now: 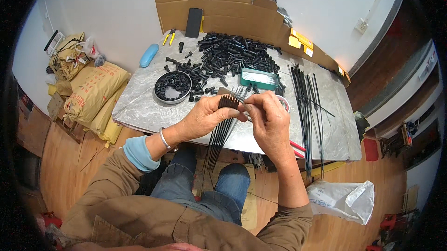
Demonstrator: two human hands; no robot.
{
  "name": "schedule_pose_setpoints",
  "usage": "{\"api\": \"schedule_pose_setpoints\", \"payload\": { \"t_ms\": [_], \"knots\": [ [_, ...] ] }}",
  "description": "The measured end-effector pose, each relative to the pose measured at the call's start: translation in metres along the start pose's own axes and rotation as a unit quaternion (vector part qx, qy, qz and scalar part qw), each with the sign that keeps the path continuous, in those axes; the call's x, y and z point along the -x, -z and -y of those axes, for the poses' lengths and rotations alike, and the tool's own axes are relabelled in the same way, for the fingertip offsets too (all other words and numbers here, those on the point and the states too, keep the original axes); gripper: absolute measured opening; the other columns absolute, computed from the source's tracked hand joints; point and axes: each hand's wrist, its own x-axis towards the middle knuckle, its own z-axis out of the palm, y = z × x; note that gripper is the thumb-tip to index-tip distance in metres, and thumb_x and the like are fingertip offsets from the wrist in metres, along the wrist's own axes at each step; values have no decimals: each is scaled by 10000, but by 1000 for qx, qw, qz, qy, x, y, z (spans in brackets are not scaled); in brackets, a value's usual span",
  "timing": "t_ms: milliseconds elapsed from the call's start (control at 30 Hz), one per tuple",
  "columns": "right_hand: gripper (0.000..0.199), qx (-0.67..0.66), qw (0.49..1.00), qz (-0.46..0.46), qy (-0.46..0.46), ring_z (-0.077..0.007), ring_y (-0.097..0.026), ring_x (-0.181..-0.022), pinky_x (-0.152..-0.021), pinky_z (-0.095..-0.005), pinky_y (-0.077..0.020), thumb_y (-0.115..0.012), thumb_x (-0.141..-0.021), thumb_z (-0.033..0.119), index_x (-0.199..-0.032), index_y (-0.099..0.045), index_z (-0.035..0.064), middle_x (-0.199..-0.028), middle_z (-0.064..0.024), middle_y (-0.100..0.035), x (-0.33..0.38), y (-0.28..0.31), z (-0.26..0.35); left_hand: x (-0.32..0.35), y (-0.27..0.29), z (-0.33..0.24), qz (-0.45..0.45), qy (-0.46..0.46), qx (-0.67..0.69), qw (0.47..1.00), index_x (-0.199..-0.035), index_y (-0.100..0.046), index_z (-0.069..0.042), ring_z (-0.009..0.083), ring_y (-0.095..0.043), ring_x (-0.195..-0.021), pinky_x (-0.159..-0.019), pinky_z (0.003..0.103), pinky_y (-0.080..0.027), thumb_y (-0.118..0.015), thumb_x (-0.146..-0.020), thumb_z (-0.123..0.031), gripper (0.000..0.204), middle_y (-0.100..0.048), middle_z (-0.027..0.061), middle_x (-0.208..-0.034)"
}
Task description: Assembling plastic components onto metal rods and securing them using manual tools on a workbench.
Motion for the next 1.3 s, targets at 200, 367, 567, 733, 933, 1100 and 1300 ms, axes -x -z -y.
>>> {"api": "schedule_pose_setpoints", "payload": {
  "t_ms": [200, 367, 567, 733, 933, 1100, 1300],
  "knots": [
    [64, 12, 1000, 0, 0, -196, -566, -680, -599, -303, -454, -623, -823, -28, -862, -576, -8, -769, -92, -571, 0, -3, 2, 1, 3, 1, -11, 7, 2, 1000, -1035, -629, 0, 142, -650, -938, -859, 278, -506, -531, -952, -137, 188, -696, 93, -945],
    [65, 2, 1000, -4, -10, -185, -562, -674, -579, -298, -452, -616, -826, -33, -868, -574, -8, -772, -89, -566, 3, -1, 2, -1, 0, 3, -5, -1, -6, 1000, -1035, -626, 3, 141, -650, -936, -850, 273, -509, -534, -950, -133, 185, -693, 93, -937],
    [66, -3, 1000, -12, -10, -187, -591, -675, -572, -293, -468, -604, -830, -42, -875, -571, -7, -781, -90, -571, 5, -4, 4, -1, -2, 4, 1, -1, -2, 1000, -1041, -619, 10, 142, -650, -932, -842, 276, -512, -531, -950, -131, 189, -685, 96, -950],
    [72, 4, 1000, -26, 4, -181, -611, -675, -556, -298, -480, -604, -826, -44, -880, -575, -7, -785, -98, -579, 8, -3, 2, -1, -2, 3, 19, -11, -35, 999, -1050, -614, 15, 143, -648, -932, -845, 280, -510, -521, -956, -141, 205, -684, 92, -958],
    [78, 70, 996, -15, 48, -206, -618, -649, -550, -307, -484, -632, -786, -33, -843, -599, 9, -757, -88, -588, 1, 6, 8, -1, -3, 0, 24, -7, -27, 999, -1061, -618, 7, 148, -646, -939, -854, 284, -504, -520, -955, -139, 206, -692, 91, -950],
    [110, 93, 989, 27, 112, -146, -583, -642, -548, -272, -451, -634, -771, -68, -852, -603, 1, -761, -75, -576, -13, 18, 8, -3, 2, -11, 69, -2, -67, 995, -1031, -645, 6, 123, -641, -934, -869, 276, -492, -551, -944, -166, 215, -699, 74, -959],
    [180, 36, 996, 70, 43, -126, -580, -621, -551, -259, -458, -702, -713, -21, -850, -590, 12, -750, -57, -573, -9, 7, 4, -9, 8, -10, 89, -7, -173, 981, -1010, -668, -19, 123, -653, -834, -730, 285, -512, -603, -918, -212, 223, -707, 78, -888]
  ]
}}
